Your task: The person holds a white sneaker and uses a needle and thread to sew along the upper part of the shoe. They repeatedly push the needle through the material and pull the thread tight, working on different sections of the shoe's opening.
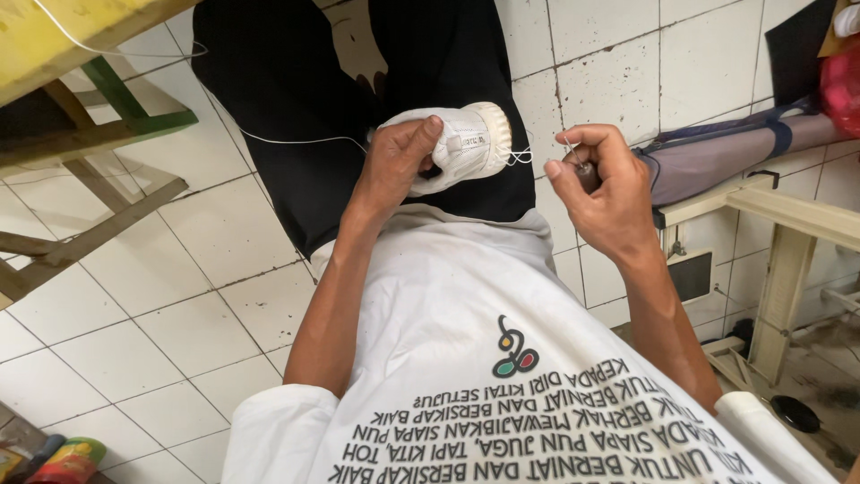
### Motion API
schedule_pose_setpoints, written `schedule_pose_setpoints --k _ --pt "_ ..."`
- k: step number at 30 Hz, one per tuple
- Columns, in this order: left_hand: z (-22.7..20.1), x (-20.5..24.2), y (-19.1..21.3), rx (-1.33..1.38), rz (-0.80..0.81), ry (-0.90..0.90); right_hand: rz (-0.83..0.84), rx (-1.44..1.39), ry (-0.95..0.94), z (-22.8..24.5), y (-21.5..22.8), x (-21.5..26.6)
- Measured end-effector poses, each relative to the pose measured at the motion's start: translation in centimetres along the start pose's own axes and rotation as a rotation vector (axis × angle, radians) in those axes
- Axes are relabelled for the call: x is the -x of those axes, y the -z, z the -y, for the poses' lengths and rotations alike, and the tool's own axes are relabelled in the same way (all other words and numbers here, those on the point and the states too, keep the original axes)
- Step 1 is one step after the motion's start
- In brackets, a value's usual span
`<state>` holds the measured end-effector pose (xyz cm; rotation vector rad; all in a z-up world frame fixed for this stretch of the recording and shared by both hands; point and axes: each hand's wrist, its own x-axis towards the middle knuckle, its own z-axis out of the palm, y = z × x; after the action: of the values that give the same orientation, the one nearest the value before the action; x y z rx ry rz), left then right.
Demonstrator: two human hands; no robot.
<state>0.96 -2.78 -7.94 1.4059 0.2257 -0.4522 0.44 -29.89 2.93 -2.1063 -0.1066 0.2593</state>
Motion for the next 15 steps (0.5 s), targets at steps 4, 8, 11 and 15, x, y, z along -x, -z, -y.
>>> schedule_pose_setpoints --k 4,8,11,15 --pt "-0.5 0.3 -0.2 -0.051 0.006 -0.007 0.069 -0.001 0.016 0.7 -1.1 -0.8" --pt "-1.3 0.7 -0.6 -0.056 -0.01 -0.014 0.057 0.002 0.089 1.0 -1.8 -1.3" --pt "-1.9 0.6 -0.8 -0.071 -0.02 0.0 0.106 0.063 0.213 2.2 -1.3 -1.9" --pt "-1.6 0.4 -0.7 -0.104 -0.001 0.03 0.164 0.192 0.257 2.3 -0.5 -1.7"
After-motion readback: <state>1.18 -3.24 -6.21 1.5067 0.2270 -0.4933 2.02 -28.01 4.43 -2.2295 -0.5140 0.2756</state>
